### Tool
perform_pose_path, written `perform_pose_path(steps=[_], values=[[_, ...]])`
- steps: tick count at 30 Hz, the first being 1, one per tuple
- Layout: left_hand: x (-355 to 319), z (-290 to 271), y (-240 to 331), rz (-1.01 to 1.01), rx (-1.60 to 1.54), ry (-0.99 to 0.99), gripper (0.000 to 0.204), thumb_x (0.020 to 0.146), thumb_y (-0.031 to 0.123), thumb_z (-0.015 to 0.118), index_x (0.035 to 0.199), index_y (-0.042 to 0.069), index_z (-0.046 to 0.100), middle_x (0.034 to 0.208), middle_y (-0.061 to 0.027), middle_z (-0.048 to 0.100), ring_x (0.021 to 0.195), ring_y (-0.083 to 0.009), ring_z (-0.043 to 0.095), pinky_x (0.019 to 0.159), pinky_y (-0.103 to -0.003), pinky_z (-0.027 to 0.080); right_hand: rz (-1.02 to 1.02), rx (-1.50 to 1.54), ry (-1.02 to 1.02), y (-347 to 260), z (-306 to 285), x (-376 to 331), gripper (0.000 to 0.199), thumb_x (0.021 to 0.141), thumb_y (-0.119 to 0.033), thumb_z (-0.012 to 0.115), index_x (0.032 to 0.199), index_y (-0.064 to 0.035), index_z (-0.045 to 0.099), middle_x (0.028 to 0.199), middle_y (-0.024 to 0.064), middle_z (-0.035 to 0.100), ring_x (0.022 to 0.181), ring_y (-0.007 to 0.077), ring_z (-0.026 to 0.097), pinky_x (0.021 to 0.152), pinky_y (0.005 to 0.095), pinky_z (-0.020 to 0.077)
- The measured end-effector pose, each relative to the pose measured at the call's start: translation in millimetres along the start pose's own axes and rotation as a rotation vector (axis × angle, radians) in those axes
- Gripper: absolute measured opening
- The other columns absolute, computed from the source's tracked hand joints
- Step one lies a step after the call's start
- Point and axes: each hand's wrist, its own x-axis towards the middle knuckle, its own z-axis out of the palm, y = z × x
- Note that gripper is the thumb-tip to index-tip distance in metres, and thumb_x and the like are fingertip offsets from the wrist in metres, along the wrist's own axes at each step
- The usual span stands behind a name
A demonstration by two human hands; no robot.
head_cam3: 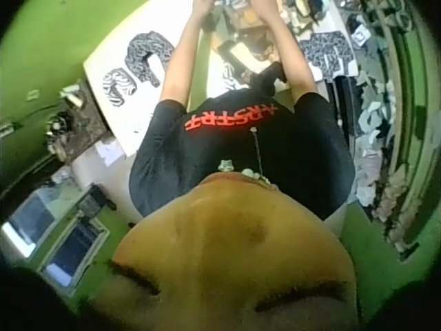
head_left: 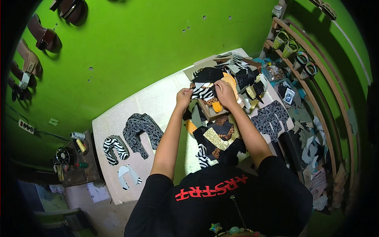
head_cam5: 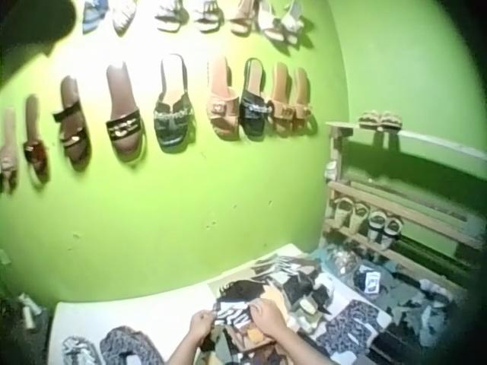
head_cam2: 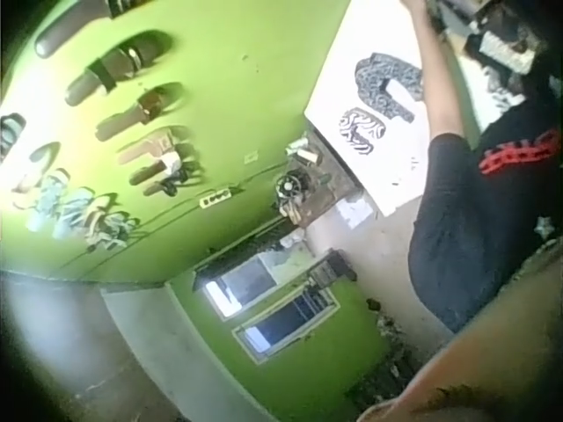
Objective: Sorting and matching patterned shoe upper components on a workbench.
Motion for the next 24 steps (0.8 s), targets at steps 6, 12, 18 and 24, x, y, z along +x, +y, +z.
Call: perform_pose_path(steps=[6,12,18,24], values=[[-8,-12,4,0.069,-0.101,0.014,0.017,0.089,0.019,0.048,0.096,0.004,0.044,0.074,-0.0055,0.054,0.066,-0.0135,0.056,0.057,-0.028,0.051,0.156,-0.529,-0.074,-10,-18,-4,0.04,0.068,-0.034,0.066,0.094,-0.0051,0.06,0.087,0.0158,0.057,0.091,0.032,0.053,0.077,0.0395,0.0444],[-33,-29,15,0.133,-0.226,0.026,0.015,0.092,0.019,0.043,0.097,0.006,0.038,0.075,-0.0047,0.052,0.066,-0.014,0.056,0.062,-0.029,0.054,0.262,-0.678,0.028,-12,-10,-8,0.047,0.069,-0.034,0.065,0.099,0.0001,0.054,0.098,0.0178,0.054,0.096,0.0329,0.051,0.079,0.0411,0.0451],[-79,-41,9,0.195,-0.34,0.044,0.015,0.093,0.017,0.04,0.1,0.004,0.036,0.09,-0.0108,0.056,0.076,-0.017,0.059,0.063,-0.03,0.054,0.483,-0.657,0.073,-23,-16,-2,0.057,0.071,-0.04,0.063,0.098,0.008,0.048,0.098,0.0245,0.054,0.095,0.037,0.05,0.082,0.0415,0.0425],[-116,-61,14,0.266,-0.649,0.174,0.017,0.092,0.021,0.044,0.101,0.008,0.037,0.09,-0.0082,0.058,0.074,-0.0168,0.06,0.069,-0.034,0.054,0.563,-0.543,0.077,-26,-27,-1,0.07,0.074,-0.053,0.054,0.101,0.0109,0.049,0.102,0.0244,0.054,0.099,0.0381,0.049,0.083,0.0425,0.0423]])
